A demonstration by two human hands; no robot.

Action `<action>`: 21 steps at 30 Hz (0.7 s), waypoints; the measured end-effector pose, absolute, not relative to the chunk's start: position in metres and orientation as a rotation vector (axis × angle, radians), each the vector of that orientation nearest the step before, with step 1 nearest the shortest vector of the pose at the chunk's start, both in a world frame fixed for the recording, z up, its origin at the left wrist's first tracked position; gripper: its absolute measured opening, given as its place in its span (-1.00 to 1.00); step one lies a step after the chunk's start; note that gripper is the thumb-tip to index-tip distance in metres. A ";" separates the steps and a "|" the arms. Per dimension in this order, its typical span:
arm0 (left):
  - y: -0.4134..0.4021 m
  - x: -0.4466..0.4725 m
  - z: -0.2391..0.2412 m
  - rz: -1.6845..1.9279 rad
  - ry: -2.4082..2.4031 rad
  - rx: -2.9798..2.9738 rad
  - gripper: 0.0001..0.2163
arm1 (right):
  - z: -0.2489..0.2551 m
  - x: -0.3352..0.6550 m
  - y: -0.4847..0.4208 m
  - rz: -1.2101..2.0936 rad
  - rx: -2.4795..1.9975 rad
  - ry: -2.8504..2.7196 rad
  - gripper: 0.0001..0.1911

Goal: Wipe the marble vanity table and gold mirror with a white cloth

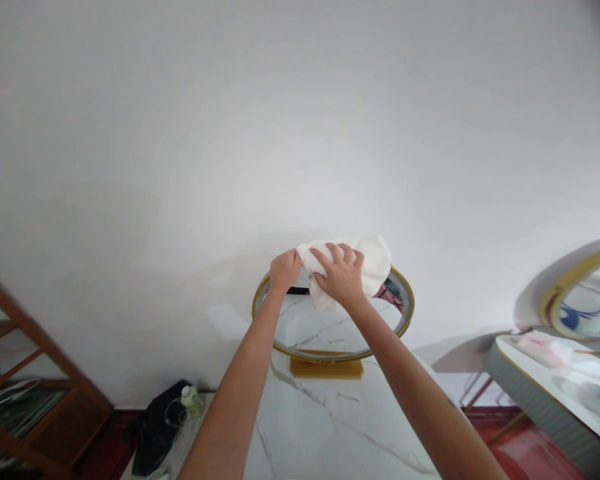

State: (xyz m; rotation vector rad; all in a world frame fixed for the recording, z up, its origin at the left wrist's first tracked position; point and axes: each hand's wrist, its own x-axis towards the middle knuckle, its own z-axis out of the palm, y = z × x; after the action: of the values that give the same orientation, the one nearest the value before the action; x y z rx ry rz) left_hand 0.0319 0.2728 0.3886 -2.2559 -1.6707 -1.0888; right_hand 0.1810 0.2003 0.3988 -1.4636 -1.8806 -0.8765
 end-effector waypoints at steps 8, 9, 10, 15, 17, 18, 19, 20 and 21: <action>0.278 0.005 0.359 -1.522 -1.560 -2.344 -0.59 | 0.402 0.186 0.202 -0.844 -1.503 -1.900 -0.53; 0.279 -0.001 0.349 -1.605 -1.613 -2.296 -0.59 | 0.402 0.186 0.202 -0.843 -1.501 -1.903 -0.53; 0.280 -0.008 0.338 -1.699 -1.685 -2.229 -0.59 | 0.402 0.186 0.202 -0.843 -1.497 -1.907 -0.53; 0.286 -0.039 0.285 -2.049 -1.986 -1.904 -0.64 | 0.399 0.180 0.205 -0.841 -1.467 -1.914 -0.52; 0.287 -0.047 0.271 -2.073 -2.042 -1.856 -0.65 | 0.397 0.177 0.207 -0.838 -1.460 -1.899 -0.52; 0.288 -0.049 0.266 -2.088 -2.067 -1.832 -0.65 | 0.396 0.175 0.209 -0.838 -1.453 -1.890 -0.53; 0.289 -0.051 0.262 -2.103 -2.088 -1.809 -0.65 | 0.394 0.174 0.210 -0.841 -1.443 -1.883 -0.53; 0.290 -0.052 0.259 -2.118 -2.103 -1.789 -0.65 | 0.392 0.173 0.211 -0.846 -1.433 -1.879 -0.53; 0.291 -0.052 0.257 -2.133 -2.112 -1.772 -0.65 | 0.390 0.171 0.213 -0.851 -1.422 -1.879 -0.53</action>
State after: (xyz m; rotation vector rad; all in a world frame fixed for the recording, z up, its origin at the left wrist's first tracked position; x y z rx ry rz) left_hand -0.0520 0.2908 0.2570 -1.7718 -2.1121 -2.1330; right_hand 0.1708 0.2128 0.3895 -1.4216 -1.8786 -0.8511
